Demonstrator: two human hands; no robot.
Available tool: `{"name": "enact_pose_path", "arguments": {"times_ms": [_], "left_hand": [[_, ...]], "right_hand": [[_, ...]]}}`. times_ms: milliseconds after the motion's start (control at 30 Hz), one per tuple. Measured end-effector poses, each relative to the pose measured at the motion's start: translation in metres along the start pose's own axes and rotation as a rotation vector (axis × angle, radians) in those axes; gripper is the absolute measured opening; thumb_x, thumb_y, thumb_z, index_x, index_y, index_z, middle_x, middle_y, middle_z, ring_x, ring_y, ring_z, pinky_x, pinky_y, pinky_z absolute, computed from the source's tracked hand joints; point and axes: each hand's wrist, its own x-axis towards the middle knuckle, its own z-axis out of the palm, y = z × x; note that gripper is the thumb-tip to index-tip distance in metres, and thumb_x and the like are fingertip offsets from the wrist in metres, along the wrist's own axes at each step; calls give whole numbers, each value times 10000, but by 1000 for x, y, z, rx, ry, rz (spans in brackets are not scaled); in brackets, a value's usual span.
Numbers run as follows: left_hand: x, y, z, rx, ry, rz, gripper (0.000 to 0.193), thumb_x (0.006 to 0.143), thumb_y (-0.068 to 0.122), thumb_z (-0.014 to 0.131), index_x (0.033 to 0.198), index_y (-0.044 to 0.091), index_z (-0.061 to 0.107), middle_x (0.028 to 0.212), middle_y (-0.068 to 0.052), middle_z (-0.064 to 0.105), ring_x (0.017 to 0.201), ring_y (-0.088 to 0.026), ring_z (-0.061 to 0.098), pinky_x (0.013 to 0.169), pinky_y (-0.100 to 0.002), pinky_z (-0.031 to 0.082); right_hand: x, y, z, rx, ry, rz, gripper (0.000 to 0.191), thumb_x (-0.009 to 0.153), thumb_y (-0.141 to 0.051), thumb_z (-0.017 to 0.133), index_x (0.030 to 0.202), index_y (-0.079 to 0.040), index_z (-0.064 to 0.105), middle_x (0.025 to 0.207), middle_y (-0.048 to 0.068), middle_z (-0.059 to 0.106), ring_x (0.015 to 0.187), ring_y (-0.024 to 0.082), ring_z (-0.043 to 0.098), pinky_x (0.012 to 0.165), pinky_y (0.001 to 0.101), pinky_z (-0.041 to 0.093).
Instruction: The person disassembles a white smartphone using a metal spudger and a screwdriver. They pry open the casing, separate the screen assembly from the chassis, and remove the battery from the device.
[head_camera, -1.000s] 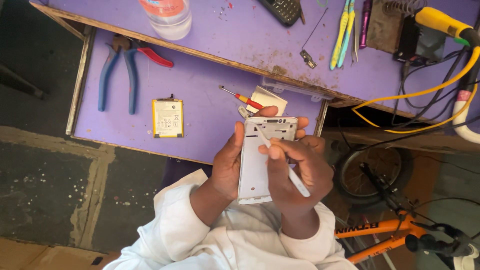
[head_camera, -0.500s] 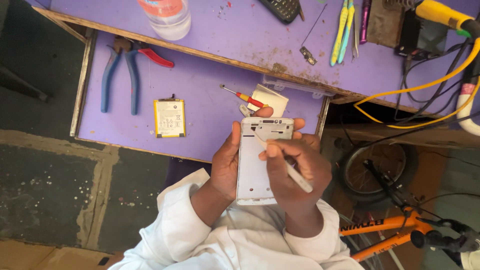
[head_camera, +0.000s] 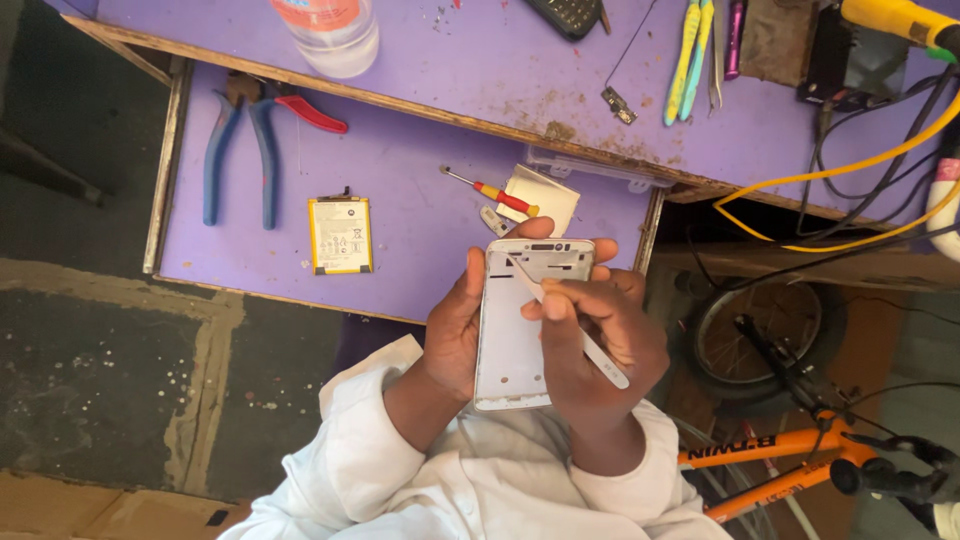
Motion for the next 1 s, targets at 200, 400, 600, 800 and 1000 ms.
{"name": "enact_pose_path", "arguments": {"times_ms": [200,400,600,800,1000], "left_hand": [[2,1,0,18,-19,-12,576,1147,520,359,1596,164,407,1635,-313,318,1468,-340,437,1223,-484,397],[4,1,1,13,-3,-21,574,1139,524,363,1584,164,409,1670,-308,316,1504,-349,432,1254,-500,399],[3,4,3,36,-4,-27,573,1132,527,369,1574,164,411,1661,-301,314,1501,-354,427,1248,-505,391],[2,6,1,22,3,-27,575,1129,528,378,1578,170,417,1672,-298,314,1475,-336,423,1256,-509,384],[0,6,0,-5,13,-12,572,1132,524,372,1586,179,409,1674,-295,303,1499,-355,429,1251,-516,397]], "right_hand": [[1,2,0,69,43,35,82,996,-36,674,1040,29,698,848,41,748,805,93,505,682,225,473],[-1,4,1,78,37,-11,98,1019,-25,669,1076,51,694,866,82,749,799,92,498,673,210,476],[-1,9,3,115,46,-11,98,992,-10,662,1069,46,686,862,103,760,790,98,537,619,194,504],[-2,8,5,117,44,80,116,988,-15,649,1078,50,681,866,113,765,757,89,596,665,219,534],[3,5,2,79,-26,75,87,1002,-21,662,1046,41,702,861,108,760,763,102,570,694,228,513]]}}
